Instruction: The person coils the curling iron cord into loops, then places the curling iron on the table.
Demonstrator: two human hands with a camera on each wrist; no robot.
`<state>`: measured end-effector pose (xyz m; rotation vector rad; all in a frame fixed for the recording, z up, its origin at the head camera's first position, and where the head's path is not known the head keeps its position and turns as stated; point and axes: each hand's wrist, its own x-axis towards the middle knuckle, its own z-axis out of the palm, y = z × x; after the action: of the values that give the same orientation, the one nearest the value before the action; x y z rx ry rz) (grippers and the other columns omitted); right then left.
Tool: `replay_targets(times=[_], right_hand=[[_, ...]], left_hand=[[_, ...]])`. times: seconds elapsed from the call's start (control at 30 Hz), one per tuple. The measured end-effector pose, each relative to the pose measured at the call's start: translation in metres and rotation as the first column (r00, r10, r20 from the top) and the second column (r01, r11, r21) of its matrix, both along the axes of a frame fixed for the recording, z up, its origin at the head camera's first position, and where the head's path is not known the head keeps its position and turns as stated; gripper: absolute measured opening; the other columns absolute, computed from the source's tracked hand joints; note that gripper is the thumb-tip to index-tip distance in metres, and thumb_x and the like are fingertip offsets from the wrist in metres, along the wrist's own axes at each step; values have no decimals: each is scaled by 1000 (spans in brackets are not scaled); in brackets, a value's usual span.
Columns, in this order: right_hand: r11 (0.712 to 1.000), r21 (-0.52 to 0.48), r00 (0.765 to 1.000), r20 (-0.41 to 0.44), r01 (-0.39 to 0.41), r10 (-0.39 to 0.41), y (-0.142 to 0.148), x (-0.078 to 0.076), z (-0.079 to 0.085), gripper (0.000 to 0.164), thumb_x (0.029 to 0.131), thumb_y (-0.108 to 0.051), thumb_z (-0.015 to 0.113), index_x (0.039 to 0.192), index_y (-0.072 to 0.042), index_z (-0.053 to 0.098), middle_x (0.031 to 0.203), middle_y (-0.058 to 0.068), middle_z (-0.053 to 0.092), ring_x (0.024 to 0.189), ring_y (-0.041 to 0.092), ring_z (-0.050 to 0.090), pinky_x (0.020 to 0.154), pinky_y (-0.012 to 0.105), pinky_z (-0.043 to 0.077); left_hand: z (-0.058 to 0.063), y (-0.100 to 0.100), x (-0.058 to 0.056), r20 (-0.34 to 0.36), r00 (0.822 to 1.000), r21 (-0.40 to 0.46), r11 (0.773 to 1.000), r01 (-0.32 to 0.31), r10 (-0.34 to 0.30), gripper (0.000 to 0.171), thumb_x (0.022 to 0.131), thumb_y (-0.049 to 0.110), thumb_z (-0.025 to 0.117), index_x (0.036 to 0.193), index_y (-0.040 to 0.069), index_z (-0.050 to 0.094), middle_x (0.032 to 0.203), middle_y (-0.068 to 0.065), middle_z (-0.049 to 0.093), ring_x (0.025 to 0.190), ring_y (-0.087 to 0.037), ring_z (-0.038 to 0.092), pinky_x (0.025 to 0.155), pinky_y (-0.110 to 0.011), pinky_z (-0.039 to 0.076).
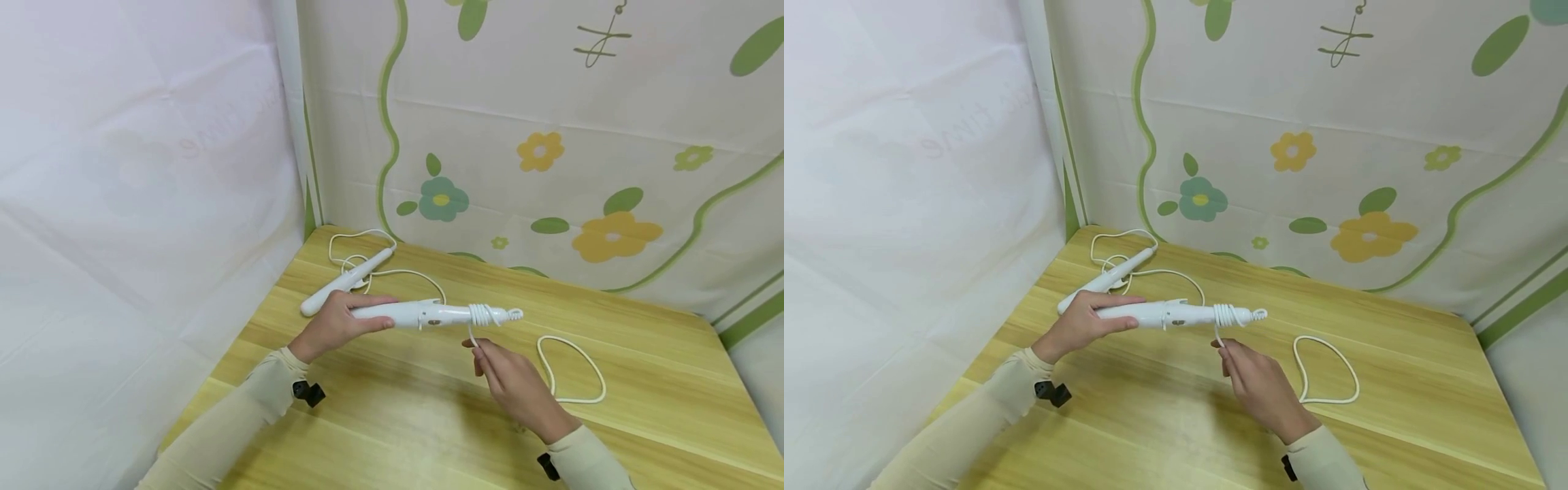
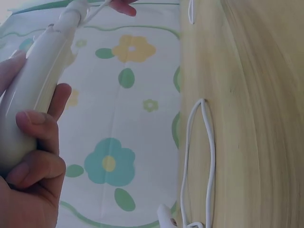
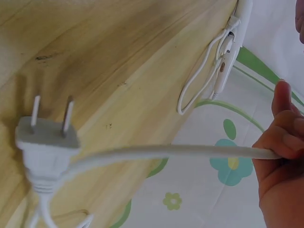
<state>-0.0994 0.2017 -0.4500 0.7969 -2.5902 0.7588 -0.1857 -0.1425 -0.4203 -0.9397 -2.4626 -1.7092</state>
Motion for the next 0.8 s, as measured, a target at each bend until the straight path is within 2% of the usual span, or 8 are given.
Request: replay_targets(times=[0.1,0.27,0.33,0.43,0.53,0.63,0.73,0.8], right_hand=[[1000,-6,1000,18,20,-20,1,1,-3,23,110,-1,58,126,-7,74,76,-14,59,68,-7,45,64,25,48],[999,3,998,23,55,-55,2,3,-9,21,110,-3,59,123,-10,74,78,-17,58,66,-7,44,63,23,46],[998,12,998,15,57,-58,2,3,-10,19,109,-3,61,119,-13,74,79,-18,56,65,-7,42,61,21,43],[999,26,999,-49,25,-24,3,3,-9,16,107,-2,64,112,-15,72,79,-18,55,64,-8,39,57,17,40],[998,52,986,-166,-19,28,4,0,-5,15,114,-12,57,104,-15,68,78,-15,56,63,-8,37,54,15,38],[995,94,959,-278,-29,54,6,-4,2,35,120,-29,40,99,-15,64,77,-13,59,61,-8,35,51,14,36],[991,131,942,-332,-6,49,9,-8,9,47,121,-40,29,96,-16,61,74,-14,55,60,-8,31,48,14,30],[989,146,937,-347,8,43,13,-10,12,47,121,-41,29,97,-15,61,73,-14,54,59,-6,30,48,14,28]], left_hand=[[0,-2,-2,12,998,23,998,-64,64,39,91,21,91,129,19,83,120,-3,83,89,-12,74,73,-26,60],[0,-7,-5,63,986,44,987,-157,154,39,93,26,90,131,23,82,105,-7,82,67,-11,58,55,-23,47],[-2,-7,-7,54,982,32,983,-183,181,39,93,28,90,131,24,82,104,-7,82,66,-13,56,53,-23,45],[-8,-6,-8,3,981,-6,981,-196,196,39,92,30,91,129,24,83,117,-4,84,79,-15,66,61,-25,52],[-15,-5,-8,-54,980,-68,979,-193,190,40,91,32,92,129,23,83,123,0,83,91,-15,73,71,-26,57],[-20,-5,-7,-104,981,-158,971,-177,162,42,91,33,92,130,22,82,122,2,83,91,-12,74,73,-25,57],[-23,-5,-6,-183,978,-255,956,-145,100,41,91,35,91,129,21,83,120,2,83,93,-9,77,76,-26,59],[-23,-4,-6,-238,970,-303,946,-117,44,41,92,37,90,130,22,82,119,3,83,96,-8,78,78,-26,60]])
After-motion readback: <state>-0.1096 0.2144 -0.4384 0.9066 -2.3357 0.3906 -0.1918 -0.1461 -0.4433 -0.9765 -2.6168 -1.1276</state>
